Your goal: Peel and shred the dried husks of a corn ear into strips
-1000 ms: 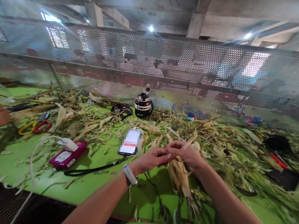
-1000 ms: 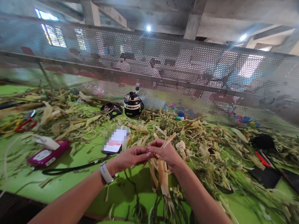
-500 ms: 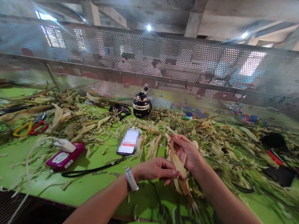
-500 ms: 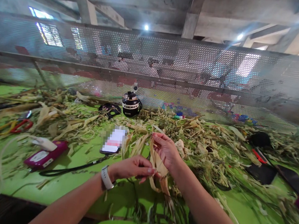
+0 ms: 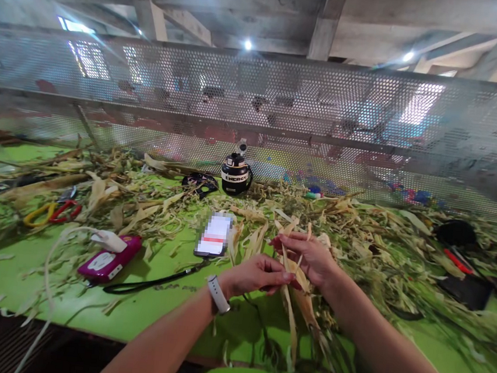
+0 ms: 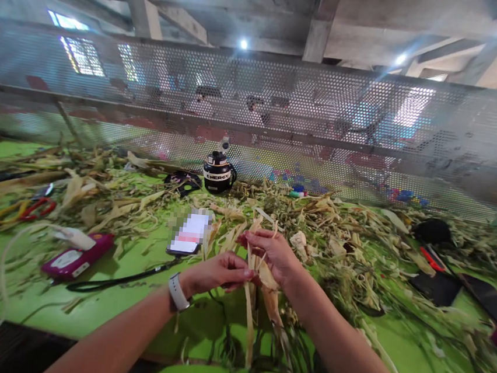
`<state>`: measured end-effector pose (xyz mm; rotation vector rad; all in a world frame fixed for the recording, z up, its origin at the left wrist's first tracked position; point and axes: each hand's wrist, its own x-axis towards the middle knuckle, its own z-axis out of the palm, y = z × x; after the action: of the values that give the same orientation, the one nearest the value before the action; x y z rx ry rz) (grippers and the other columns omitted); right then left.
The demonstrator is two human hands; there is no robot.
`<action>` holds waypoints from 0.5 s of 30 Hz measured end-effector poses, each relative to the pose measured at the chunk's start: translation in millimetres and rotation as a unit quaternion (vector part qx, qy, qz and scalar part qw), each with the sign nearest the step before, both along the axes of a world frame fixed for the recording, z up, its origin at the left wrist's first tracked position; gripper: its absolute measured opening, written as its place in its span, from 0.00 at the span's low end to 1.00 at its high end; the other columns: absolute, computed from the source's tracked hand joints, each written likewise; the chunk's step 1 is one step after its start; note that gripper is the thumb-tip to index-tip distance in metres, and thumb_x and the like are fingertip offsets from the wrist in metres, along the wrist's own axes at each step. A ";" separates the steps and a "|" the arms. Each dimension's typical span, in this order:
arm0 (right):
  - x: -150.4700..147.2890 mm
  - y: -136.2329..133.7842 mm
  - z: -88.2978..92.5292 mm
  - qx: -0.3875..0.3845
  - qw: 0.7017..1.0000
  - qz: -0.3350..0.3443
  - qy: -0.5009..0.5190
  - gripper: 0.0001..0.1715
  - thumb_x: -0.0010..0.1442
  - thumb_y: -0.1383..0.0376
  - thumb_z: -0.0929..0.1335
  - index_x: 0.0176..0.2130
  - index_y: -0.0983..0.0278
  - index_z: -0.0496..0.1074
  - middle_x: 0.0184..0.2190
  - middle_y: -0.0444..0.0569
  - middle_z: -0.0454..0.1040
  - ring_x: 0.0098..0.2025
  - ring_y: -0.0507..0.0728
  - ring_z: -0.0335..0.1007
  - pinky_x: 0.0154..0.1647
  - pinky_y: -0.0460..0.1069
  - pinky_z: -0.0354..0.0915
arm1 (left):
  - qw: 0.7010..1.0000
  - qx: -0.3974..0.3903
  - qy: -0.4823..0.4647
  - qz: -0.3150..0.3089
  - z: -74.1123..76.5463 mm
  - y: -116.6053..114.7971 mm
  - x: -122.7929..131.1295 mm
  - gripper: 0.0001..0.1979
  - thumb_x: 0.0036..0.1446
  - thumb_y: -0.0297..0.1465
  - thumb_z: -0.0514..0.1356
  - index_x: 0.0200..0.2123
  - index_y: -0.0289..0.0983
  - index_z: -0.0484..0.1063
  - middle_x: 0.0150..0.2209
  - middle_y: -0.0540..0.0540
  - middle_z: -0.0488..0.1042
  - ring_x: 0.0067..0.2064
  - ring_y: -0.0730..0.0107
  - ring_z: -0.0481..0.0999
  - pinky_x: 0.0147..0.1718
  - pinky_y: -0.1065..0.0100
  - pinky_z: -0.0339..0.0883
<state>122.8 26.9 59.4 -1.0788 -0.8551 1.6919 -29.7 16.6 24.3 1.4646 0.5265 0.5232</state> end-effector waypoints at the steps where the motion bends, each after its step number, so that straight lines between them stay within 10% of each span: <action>1: -1.1 -0.5 -0.7 0.003 1.000 -0.010 0.008 0.07 0.38 0.69 0.76 0.22 0.66 0.75 0.25 0.47 0.78 0.31 0.52 0.74 0.34 0.45 0.68 | 1.000 -0.001 0.005 -0.007 0.2 -0.5 -0.2 0.20 0.52 0.45 0.59 0.32 0.33 0.78 0.15 0.53 0.60 0.19 0.81 0.55 0.20 0.72 0.45; 15: 5.4 3.8 0.5 0.118 0.979 0.015 -0.167 0.20 0.46 0.51 0.71 0.24 0.66 0.76 0.23 0.47 0.75 0.28 0.52 0.69 0.29 0.46 0.64 | 0.971 -0.113 -0.123 0.170 -10.1 11.2 6.6 0.18 0.45 0.43 0.65 0.30 0.32 0.74 0.24 0.49 0.71 0.20 0.83 0.61 0.19 0.74 0.50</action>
<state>128.2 30.7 59.8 -1.2050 -1.2582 1.4091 -23.1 27.8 14.2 1.0773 0.6212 0.8738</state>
